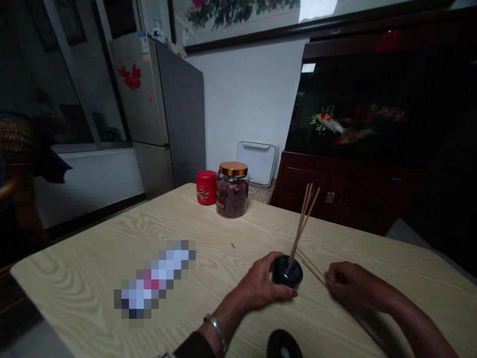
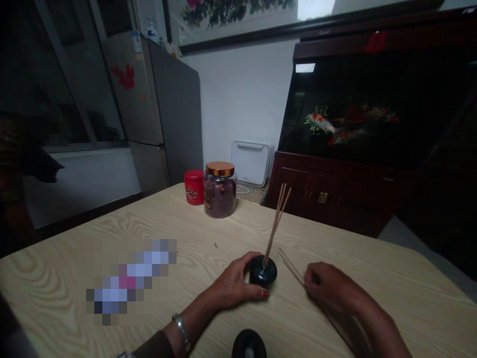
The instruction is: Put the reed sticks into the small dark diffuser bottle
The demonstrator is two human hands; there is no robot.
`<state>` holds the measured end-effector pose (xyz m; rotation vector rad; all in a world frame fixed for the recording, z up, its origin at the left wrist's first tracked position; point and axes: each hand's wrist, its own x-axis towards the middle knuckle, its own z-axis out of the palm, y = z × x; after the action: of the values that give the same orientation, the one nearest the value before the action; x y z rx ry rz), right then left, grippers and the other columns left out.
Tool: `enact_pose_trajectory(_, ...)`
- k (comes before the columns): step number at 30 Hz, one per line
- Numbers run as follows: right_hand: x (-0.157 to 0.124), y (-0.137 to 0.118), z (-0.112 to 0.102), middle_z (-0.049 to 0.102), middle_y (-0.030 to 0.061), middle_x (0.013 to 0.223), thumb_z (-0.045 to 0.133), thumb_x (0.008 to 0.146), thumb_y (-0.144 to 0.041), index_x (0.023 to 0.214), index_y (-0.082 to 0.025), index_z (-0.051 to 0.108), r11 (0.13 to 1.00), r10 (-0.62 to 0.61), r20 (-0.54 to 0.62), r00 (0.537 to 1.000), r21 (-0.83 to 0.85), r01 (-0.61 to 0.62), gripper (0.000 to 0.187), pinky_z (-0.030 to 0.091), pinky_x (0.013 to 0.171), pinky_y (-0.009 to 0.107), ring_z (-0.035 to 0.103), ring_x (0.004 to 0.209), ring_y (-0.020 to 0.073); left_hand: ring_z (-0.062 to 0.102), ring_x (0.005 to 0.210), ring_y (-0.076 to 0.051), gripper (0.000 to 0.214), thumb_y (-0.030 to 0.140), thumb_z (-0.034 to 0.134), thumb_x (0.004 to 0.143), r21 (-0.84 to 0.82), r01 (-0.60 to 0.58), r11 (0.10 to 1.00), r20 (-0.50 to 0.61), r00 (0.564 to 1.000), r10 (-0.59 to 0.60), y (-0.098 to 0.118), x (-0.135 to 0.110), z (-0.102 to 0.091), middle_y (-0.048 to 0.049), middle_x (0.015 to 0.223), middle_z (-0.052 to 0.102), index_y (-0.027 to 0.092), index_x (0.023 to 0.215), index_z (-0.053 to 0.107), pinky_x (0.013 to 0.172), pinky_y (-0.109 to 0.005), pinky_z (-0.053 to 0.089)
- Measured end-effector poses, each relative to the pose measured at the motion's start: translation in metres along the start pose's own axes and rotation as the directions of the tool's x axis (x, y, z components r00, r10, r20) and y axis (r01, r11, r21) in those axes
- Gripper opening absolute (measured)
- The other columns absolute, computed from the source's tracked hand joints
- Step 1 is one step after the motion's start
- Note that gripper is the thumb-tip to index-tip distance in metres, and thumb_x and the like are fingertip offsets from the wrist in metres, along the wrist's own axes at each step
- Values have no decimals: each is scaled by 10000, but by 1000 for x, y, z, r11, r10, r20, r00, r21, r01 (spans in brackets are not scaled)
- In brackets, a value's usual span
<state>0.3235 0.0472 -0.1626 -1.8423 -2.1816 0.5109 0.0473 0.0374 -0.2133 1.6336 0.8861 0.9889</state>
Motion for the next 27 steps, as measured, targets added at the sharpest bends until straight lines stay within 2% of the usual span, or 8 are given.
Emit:
enact_pose_trajectory(2,-3,-2,-18,620,-5,603,680,703,-319,640,-203,659,968,-68,-58,996,237,80,133,418,542,262,541,581,149,597,1054,-246,750,326,911,561,4,-10,1000,1,1000,10,-2,0,0,-52,1132,682,187,1240,624,915,-309,450)
enact_pose_trajectory(4,-8,-9,-36,620,5,632,737,701,-426,755,-195,691,861,-8,-241,970,492,129,242,425,514,267,524,572,148,600,1052,-248,750,338,911,564,5,-20,1000,4,1000,20,-5,1,0,-58,1130,682,184,1240,623,910,-310,453)
enact_pose_trajectory(7,-17,-32,-52,647,14,747,838,629,-447,861,-221,701,585,244,-500,831,759,285,352,456,507,261,551,615,147,596,1060,-251,778,345,915,560,10,-20,1000,-1,1000,20,-7,1,0,-61,1144,679,189,1260,613,915,-313,453)
enact_pose_trajectory(10,-22,-61,-49,642,6,845,871,614,-376,832,-251,692,379,395,-580,713,809,449,308,482,543,250,582,701,147,595,1057,-246,774,328,915,560,15,-17,1000,0,1000,17,-7,1,0,-52,1141,681,195,1261,614,917,-310,451)
enact_pose_trajectory(12,-23,-76,-41,635,0,830,864,643,-363,829,-247,689,401,411,-636,653,769,497,281,470,546,246,579,700,140,596,1049,-240,752,324,913,566,18,-14,1000,0,1000,14,-5,0,0,-42,1130,685,197,1248,624,912,-307,450)
enact_pose_trajectory(15,-23,-85,-31,641,-3,786,832,706,-406,872,-242,691,554,373,-716,590,682,478,272,456,561,260,574,667,136,596,1046,-237,756,319,912,561,12,-1,1000,-1,1000,1,-4,0,0,-34,1129,687,201,1250,624,911,-307,450)
enact_pose_trajectory(20,-22,-88,-23,650,-1,759,783,754,-455,923,-244,683,695,294,-721,628,612,378,287,451,551,276,563,619,145,595,1032,-238,739,315,912,564,-3,-14,1000,7,1000,14,-5,0,0,-44,1115,686,194,1235,630,890,-301,448)
enact_pose_trajectory(27,-12,-93,-1,653,8,802,754,774,-432,933,-225,659,694,131,-603,787,622,362,277,468,573,256,570,662,142,591,1029,-241,732,330,916,566,8,-21,1000,1,1000,21,-3,0,-1,-37,1106,686,205,1228,631,896,-309,443)
